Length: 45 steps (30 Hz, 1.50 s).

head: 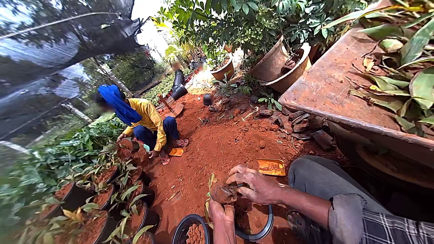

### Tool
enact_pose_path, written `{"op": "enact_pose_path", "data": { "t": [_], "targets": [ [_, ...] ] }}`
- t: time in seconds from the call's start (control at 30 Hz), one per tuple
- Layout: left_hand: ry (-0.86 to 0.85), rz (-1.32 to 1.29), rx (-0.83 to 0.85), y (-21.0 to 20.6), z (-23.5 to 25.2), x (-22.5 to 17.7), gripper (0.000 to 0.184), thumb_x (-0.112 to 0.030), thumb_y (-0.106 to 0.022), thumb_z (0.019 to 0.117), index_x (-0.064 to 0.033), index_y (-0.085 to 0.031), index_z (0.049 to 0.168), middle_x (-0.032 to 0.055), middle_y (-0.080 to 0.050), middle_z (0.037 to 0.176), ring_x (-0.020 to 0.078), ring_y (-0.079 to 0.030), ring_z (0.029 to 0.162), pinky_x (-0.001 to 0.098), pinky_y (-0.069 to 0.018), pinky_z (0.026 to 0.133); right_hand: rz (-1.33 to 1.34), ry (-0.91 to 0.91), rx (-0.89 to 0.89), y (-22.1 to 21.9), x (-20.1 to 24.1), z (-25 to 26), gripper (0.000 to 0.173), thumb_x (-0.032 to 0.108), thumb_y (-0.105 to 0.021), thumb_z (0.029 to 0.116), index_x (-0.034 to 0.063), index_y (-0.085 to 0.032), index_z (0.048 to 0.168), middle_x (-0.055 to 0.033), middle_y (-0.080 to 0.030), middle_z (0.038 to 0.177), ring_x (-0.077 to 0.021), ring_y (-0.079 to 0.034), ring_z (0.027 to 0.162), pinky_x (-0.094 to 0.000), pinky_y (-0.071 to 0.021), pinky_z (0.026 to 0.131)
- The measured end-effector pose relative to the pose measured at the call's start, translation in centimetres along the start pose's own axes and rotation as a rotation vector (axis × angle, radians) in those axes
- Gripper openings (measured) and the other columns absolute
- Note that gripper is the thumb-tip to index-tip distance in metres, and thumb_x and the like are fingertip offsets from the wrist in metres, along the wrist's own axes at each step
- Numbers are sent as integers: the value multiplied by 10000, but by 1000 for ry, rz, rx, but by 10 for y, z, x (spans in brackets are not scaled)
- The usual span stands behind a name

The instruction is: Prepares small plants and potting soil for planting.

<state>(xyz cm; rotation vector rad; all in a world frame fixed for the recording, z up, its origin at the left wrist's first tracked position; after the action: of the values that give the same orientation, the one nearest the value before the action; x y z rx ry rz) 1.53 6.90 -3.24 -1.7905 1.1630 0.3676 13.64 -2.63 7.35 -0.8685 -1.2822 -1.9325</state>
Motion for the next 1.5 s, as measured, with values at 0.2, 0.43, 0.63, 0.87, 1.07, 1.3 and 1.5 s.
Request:
{"op": "enact_pose_path", "data": {
  "t": [0.2,0.43,0.63,0.87,1.07,1.3,1.5],
  "targets": [
    [32,73,24,0,1,6,303,-254,-333,1097,-39,-525,1189,149,-617,971,251,-644,836,422,-577,704,-155,52,-11,2,4,0,198,99,-629,947,63,-730,1114,-187,-630,1284,-328,-572,1249,-434,-462,1067],
    [96,110,36,3,4,12,313,-274,-319,1101,-53,-524,1187,144,-621,951,246,-648,807,412,-577,669,-305,60,82,-3,2,-1,185,162,-592,980,50,-711,1068,-208,-611,1232,-385,-536,1256,-509,-452,1032],
    [185,108,89,1,4,15,329,-295,-320,1095,-57,-547,1112,131,-645,883,238,-668,762,403,-589,642,-259,126,43,-1,14,-3,173,174,-587,980,42,-694,1014,-186,-608,1188,-359,-536,1244,-488,-449,1027],
    [268,84,108,-5,0,20,376,-319,-305,1094,-40,-555,1120,156,-658,896,266,-682,775,418,-597,655,-238,201,-9,9,25,-6,156,153,-578,978,37,-683,983,-169,-614,1169,-318,-547,1227,-420,-446,1053],
    [291,47,175,-15,-4,22,386,-310,-289,1092,-43,-568,1090,137,-665,858,249,-689,758,402,-603,656,-229,235,-42,13,34,-9,171,173,-570,982,45,-673,933,-146,-622,1154,-282,-543,1234,-369,-439,1059],
    [255,44,162,-18,-5,16,401,-320,-277,1096,-41,-565,1092,138,-659,855,247,-681,746,399,-597,651,-184,246,-70,15,38,-9,183,173,-549,989,48,-667,924,-131,-619,1118,-244,-549,1195,-329,-434,1042],
    [129,-9,68,-4,6,9,315,-258,-338,1091,-31,-543,1167,153,-638,942,246,-663,801,401,-583,660,-66,-96,4,5,12,-5,569,418,-737,897,86,-595,1337,-139,-560,1379,-242,-562,1262,-412,-482,1047]
  ]
}}
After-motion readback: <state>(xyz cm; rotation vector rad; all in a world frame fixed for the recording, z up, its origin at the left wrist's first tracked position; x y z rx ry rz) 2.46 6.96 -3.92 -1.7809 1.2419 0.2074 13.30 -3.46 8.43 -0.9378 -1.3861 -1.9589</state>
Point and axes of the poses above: each hand's wrist, its own z-axis towards the middle knuckle, its own y-axis out of the back of the hand, x = y × z, the point moved 10 cm from there along z, towards the middle knuckle
